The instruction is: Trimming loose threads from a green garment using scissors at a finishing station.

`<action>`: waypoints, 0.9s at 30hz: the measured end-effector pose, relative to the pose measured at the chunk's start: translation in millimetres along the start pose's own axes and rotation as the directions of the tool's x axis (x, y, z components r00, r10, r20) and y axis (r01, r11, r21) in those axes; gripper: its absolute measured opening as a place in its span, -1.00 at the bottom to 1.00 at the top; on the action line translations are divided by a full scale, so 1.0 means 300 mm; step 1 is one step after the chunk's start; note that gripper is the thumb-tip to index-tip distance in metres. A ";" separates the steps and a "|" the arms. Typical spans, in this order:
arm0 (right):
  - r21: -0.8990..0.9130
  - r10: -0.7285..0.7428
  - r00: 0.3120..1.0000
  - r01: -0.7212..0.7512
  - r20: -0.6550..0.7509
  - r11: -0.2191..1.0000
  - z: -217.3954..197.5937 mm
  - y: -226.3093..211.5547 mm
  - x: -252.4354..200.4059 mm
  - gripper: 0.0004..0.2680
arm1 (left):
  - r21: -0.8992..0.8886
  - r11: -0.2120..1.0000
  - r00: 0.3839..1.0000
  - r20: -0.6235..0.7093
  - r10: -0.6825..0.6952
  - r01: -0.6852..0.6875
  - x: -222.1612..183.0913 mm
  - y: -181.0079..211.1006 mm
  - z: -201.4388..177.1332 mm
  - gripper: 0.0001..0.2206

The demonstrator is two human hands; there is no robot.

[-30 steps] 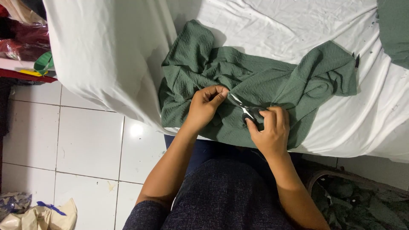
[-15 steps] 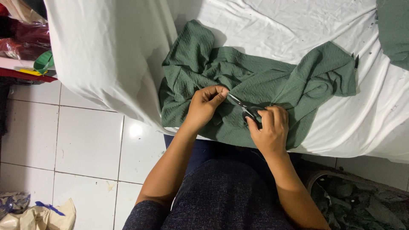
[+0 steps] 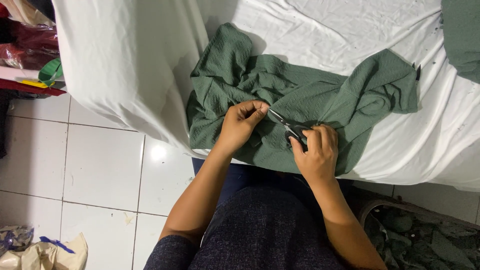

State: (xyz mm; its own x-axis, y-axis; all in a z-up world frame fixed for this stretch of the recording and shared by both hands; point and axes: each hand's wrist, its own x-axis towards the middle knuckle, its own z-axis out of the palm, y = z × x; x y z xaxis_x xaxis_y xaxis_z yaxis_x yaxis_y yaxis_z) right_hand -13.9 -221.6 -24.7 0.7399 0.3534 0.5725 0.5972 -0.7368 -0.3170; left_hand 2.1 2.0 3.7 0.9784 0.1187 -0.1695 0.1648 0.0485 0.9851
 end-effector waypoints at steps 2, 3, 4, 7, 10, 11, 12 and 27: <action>0.004 0.006 1.000 -0.006 -0.005 1.000 -0.002 -0.005 0.002 -0.76 | 0.003 1.000 1.000 -0.002 -0.001 0.001 -0.001 -0.001 -0.001 -0.87; -0.003 0.002 1.000 -0.002 -0.007 1.000 0.000 -0.004 0.000 -0.75 | 0.000 1.000 1.000 -0.001 -0.003 0.003 -0.001 -0.003 -0.001 -0.87; -0.011 -0.001 1.000 0.001 -0.008 1.000 0.001 -0.003 -0.002 -0.75 | -0.003 1.000 1.000 -0.001 -0.004 0.004 -0.001 -0.004 -0.001 -0.87; 0.021 -0.007 1.000 0.007 -0.023 1.000 0.006 0.000 -0.003 -0.77 | -0.006 1.000 1.000 0.008 -0.004 0.004 -0.003 0.004 -0.003 -0.87; 0.054 0.031 0.999 -0.031 -0.017 0.998 0.011 0.010 -0.018 -0.77 | -0.001 1.000 1.000 0.009 0.001 -0.001 -0.003 0.010 -0.002 -0.86; 0.054 0.031 0.999 -0.030 -0.017 0.998 0.014 0.014 -0.024 -0.77 | -0.001 1.000 1.000 0.009 0.002 -0.002 -0.003 -0.001 -0.002 -0.86; 0.083 0.060 0.998 -0.057 -0.029 0.995 0.016 0.019 -0.031 -0.76 | -0.001 1.000 1.000 0.003 0.002 -0.002 -0.002 -0.011 -0.002 -0.87; 0.345 0.379 0.923 -0.339 -0.057 0.875 -0.043 -0.006 -0.019 -0.81 | 0.287 0.941 0.974 -0.086 0.210 -0.177 -0.037 -0.039 0.041 -0.84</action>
State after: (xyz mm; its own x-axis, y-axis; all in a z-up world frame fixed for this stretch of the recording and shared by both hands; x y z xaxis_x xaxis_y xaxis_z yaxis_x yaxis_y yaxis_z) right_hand -23.2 -229.6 -17.7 0.8922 0.0139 0.4514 0.3792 -0.5659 -0.7321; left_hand -9.1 -12.2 -5.5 0.9767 0.2111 0.0392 0.0175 -0.2602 0.9654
